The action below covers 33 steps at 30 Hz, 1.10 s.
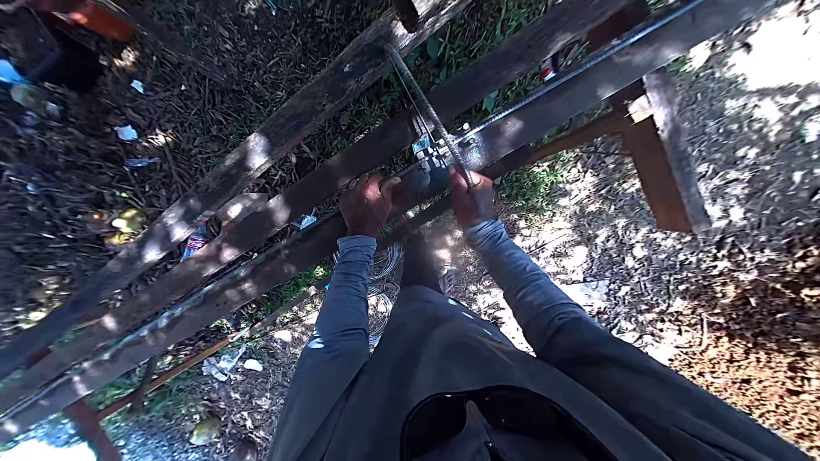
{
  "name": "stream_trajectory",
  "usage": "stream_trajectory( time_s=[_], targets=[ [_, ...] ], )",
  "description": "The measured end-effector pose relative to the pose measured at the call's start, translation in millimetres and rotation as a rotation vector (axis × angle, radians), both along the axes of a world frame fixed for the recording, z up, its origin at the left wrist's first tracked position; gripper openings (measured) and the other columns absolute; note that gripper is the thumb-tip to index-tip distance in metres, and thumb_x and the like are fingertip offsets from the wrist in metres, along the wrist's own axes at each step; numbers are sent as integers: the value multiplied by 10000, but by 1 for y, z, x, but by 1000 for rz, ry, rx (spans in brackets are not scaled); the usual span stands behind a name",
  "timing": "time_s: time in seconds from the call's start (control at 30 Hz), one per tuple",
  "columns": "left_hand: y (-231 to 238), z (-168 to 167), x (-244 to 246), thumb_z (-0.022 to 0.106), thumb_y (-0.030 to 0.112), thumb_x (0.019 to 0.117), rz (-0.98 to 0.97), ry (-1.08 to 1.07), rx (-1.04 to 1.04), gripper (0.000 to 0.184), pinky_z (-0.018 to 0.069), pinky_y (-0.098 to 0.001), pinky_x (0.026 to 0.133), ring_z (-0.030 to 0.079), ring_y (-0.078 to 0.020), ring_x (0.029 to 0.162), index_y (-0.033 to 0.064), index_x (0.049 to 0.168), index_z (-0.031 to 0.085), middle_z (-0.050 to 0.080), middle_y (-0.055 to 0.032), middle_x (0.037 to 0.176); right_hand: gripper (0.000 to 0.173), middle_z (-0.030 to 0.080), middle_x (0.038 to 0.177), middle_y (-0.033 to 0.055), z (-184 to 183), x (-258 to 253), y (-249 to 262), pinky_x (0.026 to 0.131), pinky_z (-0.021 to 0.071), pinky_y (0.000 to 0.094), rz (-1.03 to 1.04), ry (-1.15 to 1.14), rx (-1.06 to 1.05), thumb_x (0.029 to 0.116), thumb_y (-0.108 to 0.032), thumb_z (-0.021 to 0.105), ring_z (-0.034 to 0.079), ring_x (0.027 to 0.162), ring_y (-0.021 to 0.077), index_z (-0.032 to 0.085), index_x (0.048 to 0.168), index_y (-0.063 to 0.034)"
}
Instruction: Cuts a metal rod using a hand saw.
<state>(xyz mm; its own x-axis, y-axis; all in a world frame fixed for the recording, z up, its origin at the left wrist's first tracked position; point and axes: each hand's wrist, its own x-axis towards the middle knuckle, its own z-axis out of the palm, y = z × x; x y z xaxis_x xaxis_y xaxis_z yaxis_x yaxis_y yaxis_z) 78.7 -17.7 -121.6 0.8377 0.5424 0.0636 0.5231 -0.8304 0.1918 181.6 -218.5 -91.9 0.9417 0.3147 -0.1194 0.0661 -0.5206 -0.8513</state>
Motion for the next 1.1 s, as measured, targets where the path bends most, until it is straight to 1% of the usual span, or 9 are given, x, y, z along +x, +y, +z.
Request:
stream_trajectory(
  time_s=[0.13, 0.33, 0.4, 0.6, 0.67, 0.73, 0.9, 1.0, 1.1],
  targets=[
    [-2, 2, -1, 314, 748, 995, -2, -9, 9, 696, 556, -491, 791, 703, -245, 939, 172, 978, 705, 725, -43, 986, 552, 516, 601, 65, 6, -29, -39, 493, 463, 464, 55, 54, -39, 1060, -556, 435, 525, 510, 210, 627, 846, -85],
    [-4, -3, -1, 324, 765, 982, 10, -19, 27, 715, 542, -503, 749, 699, -257, 894, 160, 976, 706, 720, -55, 959, 462, 511, 596, -44, 7, -100, -140, 507, 466, 318, 16, 99, 10, 1064, -421, 451, 490, 509, 62, 709, 960, -52],
    [-3, -3, 0, 330, 772, 976, 20, -20, 29, 709, 546, -497, 725, 699, -253, 892, 174, 970, 710, 719, -46, 958, 441, 466, 567, -46, 23, -88, -120, 489, 436, 319, 13, 85, -66, 1058, -397, 460, 466, 487, 66, 642, 817, -76],
    [-4, 1, 0, 328, 750, 991, 11, 16, 4, 693, 554, -506, 792, 703, -257, 942, 170, 996, 708, 725, -51, 993, 481, 540, 611, 47, 3, 1, 2, 571, 469, 459, -10, 47, -27, 1045, -448, 523, 543, 562, 189, 624, 760, -73],
    [-7, 2, -1, 325, 754, 989, 16, 13, 8, 703, 560, -510, 798, 706, -259, 949, 171, 1013, 718, 725, -55, 994, 496, 571, 648, 66, 7, -5, -12, 593, 486, 481, 31, 53, -61, 1054, -493, 487, 574, 595, 212, 660, 842, -79],
    [-2, 3, 0, 334, 750, 990, 7, -3, 36, 704, 551, -505, 813, 700, -265, 933, 153, 994, 706, 720, -68, 961, 558, 516, 593, 62, 2, -30, -44, 486, 451, 465, 63, 41, -57, 1060, -560, 430, 520, 505, 212, 629, 832, -92],
    [-5, 0, -1, 347, 747, 989, 8, -8, 33, 706, 541, -514, 791, 700, -282, 923, 132, 979, 692, 720, -81, 958, 459, 510, 602, -42, -2, -100, -144, 509, 469, 330, 34, 86, 25, 1074, -409, 433, 492, 513, 73, 710, 988, -54],
    [-2, -2, 0, 343, 749, 988, 6, 5, 46, 701, 544, -505, 780, 698, -277, 932, 158, 1038, 716, 728, -70, 981, 442, 480, 577, -40, 27, -83, -115, 492, 446, 327, 35, 80, -72, 1062, -385, 450, 479, 494, 74, 681, 886, -52],
    [-2, -2, 0, 340, 738, 996, 1, 19, 40, 685, 546, -497, 796, 700, -262, 940, 163, 1014, 712, 726, -62, 984, 489, 512, 601, 48, 14, -27, -37, 538, 467, 450, 47, 88, -113, 1068, -426, 463, 526, 536, 186, 627, 808, -45]
  ],
)
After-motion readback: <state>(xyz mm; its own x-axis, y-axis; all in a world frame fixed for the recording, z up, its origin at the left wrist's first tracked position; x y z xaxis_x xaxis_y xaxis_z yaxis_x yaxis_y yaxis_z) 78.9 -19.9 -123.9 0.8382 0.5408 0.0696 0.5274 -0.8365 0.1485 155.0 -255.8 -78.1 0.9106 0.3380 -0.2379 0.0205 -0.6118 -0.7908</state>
